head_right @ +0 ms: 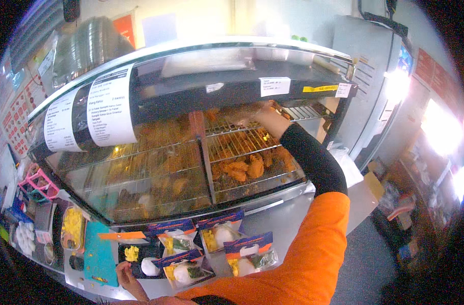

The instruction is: The person assembles bento-style meal boxes by scooping scrambled eggs into compartments, cutting fried chicken on a cutting board, and arranging the items with rice and vegetables into trays. The person then places receipts into the boxes and closes the lids.

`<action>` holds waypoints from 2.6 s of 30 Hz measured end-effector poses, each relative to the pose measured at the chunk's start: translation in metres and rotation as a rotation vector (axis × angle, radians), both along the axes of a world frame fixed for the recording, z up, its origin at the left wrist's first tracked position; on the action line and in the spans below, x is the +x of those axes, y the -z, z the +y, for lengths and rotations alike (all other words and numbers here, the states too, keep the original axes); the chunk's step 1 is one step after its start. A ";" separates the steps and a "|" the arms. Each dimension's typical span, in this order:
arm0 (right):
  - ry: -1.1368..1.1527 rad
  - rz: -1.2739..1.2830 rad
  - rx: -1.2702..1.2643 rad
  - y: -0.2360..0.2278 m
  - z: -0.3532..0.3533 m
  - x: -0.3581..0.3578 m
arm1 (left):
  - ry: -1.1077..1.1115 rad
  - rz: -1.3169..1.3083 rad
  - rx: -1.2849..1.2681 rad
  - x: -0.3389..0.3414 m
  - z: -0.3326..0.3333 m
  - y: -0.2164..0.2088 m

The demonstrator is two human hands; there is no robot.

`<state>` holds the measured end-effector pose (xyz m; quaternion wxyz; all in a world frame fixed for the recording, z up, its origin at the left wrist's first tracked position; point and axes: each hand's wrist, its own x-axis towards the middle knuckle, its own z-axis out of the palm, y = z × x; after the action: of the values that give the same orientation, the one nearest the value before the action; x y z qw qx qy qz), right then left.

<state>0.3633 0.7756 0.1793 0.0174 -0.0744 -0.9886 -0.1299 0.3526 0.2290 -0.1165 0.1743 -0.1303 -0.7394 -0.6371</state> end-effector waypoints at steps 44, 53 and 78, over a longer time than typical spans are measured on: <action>0.433 0.314 -0.020 0.015 0.095 -0.003 | -0.179 -0.172 0.077 0.009 -0.005 0.007; 0.259 0.489 0.080 0.038 0.070 -0.045 | -0.115 -0.202 0.100 0.022 -0.013 0.014; 0.236 1.038 0.131 0.072 0.102 -0.077 | -0.433 -0.278 0.329 0.115 -0.102 0.026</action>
<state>0.2862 0.8780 0.1071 0.4936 -0.2383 -0.8249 -0.1384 0.4672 0.1265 -0.1421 0.2220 0.1488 -0.6537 -0.7080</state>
